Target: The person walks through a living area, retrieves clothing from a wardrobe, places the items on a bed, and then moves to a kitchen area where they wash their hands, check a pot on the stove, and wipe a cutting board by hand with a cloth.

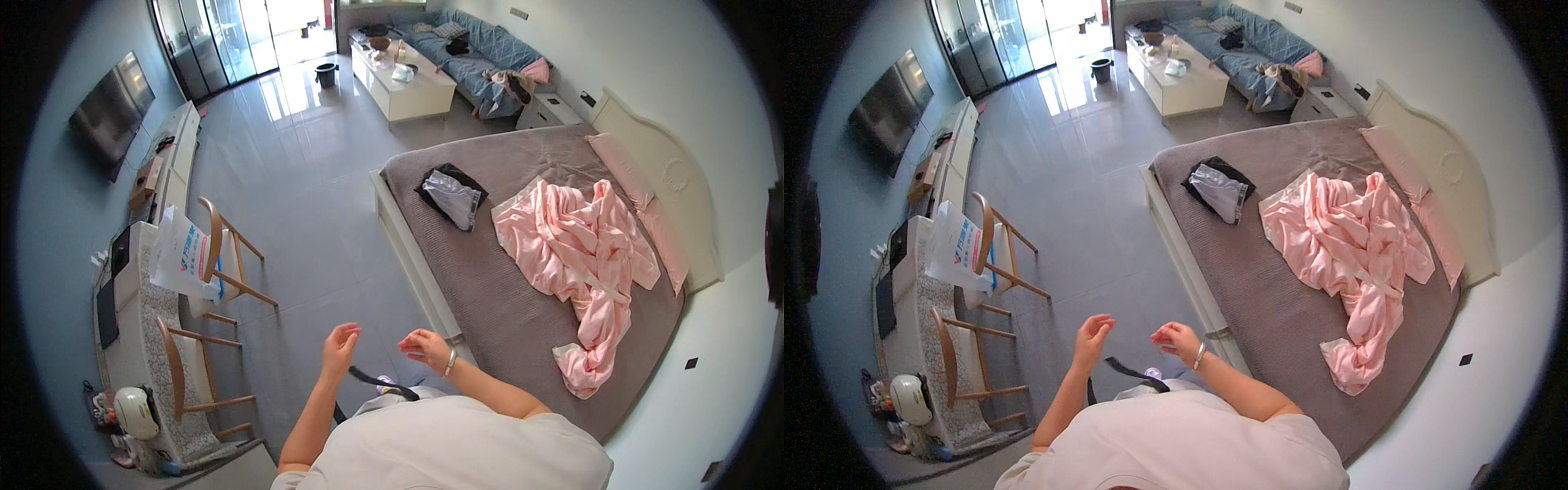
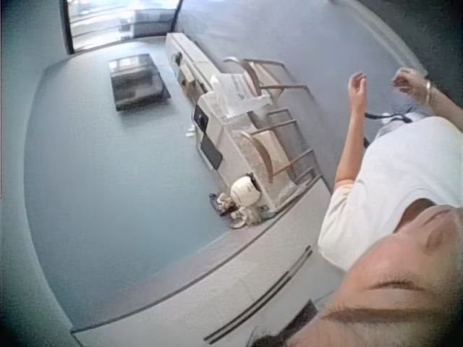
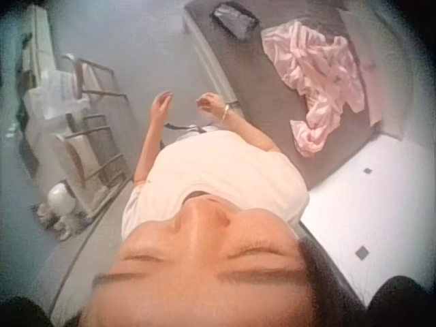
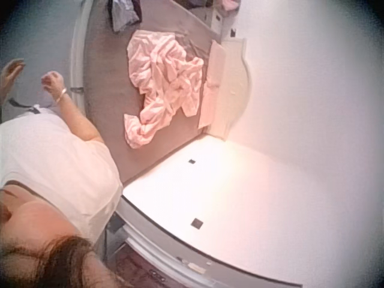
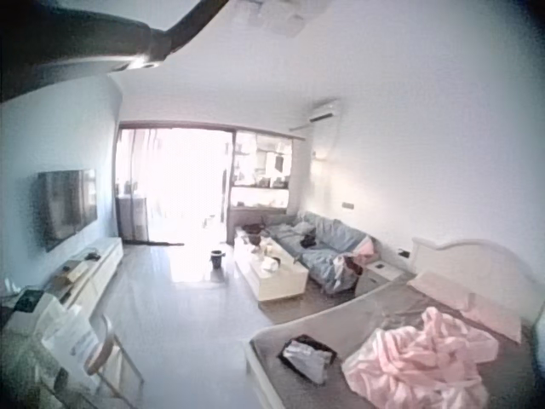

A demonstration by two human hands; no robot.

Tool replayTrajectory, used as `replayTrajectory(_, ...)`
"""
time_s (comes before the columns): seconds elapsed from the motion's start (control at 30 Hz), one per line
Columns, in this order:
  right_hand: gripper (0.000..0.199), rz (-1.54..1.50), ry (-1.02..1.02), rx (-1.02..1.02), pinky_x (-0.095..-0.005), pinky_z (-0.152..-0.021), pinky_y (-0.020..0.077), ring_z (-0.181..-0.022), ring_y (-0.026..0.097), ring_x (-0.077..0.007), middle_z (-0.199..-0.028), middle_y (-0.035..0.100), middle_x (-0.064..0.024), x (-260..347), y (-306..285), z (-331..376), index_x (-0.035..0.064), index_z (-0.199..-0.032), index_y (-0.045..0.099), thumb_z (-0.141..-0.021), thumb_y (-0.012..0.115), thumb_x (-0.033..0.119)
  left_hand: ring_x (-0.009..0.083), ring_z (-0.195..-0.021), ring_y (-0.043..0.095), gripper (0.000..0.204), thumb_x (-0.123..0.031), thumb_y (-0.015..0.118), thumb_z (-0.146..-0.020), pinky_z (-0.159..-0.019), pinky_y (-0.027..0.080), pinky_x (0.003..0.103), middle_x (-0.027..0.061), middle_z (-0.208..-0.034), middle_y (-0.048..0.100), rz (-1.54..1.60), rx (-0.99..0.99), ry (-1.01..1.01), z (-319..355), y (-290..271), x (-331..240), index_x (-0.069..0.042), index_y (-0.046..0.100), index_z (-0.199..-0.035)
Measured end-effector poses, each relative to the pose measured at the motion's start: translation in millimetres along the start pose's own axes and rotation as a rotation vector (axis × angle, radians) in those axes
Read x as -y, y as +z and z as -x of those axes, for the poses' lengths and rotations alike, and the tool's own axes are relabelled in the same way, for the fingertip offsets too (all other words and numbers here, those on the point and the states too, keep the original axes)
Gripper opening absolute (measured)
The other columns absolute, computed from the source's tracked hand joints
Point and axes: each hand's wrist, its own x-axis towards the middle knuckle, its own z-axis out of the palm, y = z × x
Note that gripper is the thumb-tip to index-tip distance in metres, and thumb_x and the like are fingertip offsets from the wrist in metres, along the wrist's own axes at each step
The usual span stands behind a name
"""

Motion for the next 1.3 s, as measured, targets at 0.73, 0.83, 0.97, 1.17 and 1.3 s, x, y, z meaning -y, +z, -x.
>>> replayTrajectory(0.73,0.032,-0.011,-0.150,-0.008,-0.0192,-0.054,0.0443,-0.063,0.050,-0.0083,-0.086,0.057,-0.0072,424.6,131.7,-470.5,0.0039,-0.099,0.052,-0.070,0.051,-0.009,0.0115,-0.086,0.057,0.028,-0.021,0.054,-0.083,-0.069,0.041,0.020,0.0060,-0.096,0.062,0.085,-0.044,-0.168,-567.9,-161.8,-74.8,-0.006,0.052,-0.107)
replayTrajectory(0.83,0.027,0.004,-0.179,0.018,-0.0228,-0.070,0.0461,-0.079,0.053,-0.0091,-0.097,0.055,-0.0048,476.3,130.6,-551.2,0.0061,-0.100,0.052,-0.075,0.053,-0.003,0.0140,-0.085,0.057,0.025,-0.014,0.053,-0.083,-0.075,0.043,0.024,0.0103,-0.094,0.061,0.084,0.025,-0.195,-673.0,-180.6,-83.8,0.000,0.052,-0.104)
replayTrajectory(0.97,0.023,-0.122,-0.111,-0.148,-0.0262,-0.074,0.0456,-0.080,0.053,-0.0105,-0.099,0.056,-0.0044,549.0,130.1,-619.2,0.0081,-0.100,0.052,-0.078,0.052,0.003,0.0150,-0.084,0.056,0.025,-0.010,0.053,-0.083,-0.077,0.044,0.025,0.0121,-0.092,0.060,-0.032,0.150,-0.188,-817.3,-182.2,-123.7,0.003,0.051,-0.103)
replayTrajectory(1.17,0.012,-0.445,-0.165,-0.282,-0.0266,-0.072,0.0455,-0.081,0.055,-0.0121,-0.095,0.058,-0.0050,623.5,98.5,-684.0,0.0074,-0.095,0.052,-0.084,0.048,0.010,0.0143,-0.086,0.056,0.021,-0.006,0.053,-0.083,-0.077,0.043,0.025,0.0112,-0.093,0.061,-0.088,0.502,-0.161,-1024.2,-133.1,-151.8,0.002,0.052,-0.103)
replayTrajectory(1.3,0.009,-0.696,-0.157,-0.482,-0.0276,-0.068,0.0458,-0.077,0.055,-0.0134,-0.091,0.059,-0.0078,647.0,42.3,-730.5,0.0069,-0.091,0.052,-0.085,0.050,0.013,0.0138,-0.087,0.056,0.021,-0.008,0.053,-0.084,-0.076,0.044,0.025,0.0098,-0.094,0.061,-0.198,0.764,-0.158,-1131.3,-52.7,-149.1,0.000,0.052,-0.103)
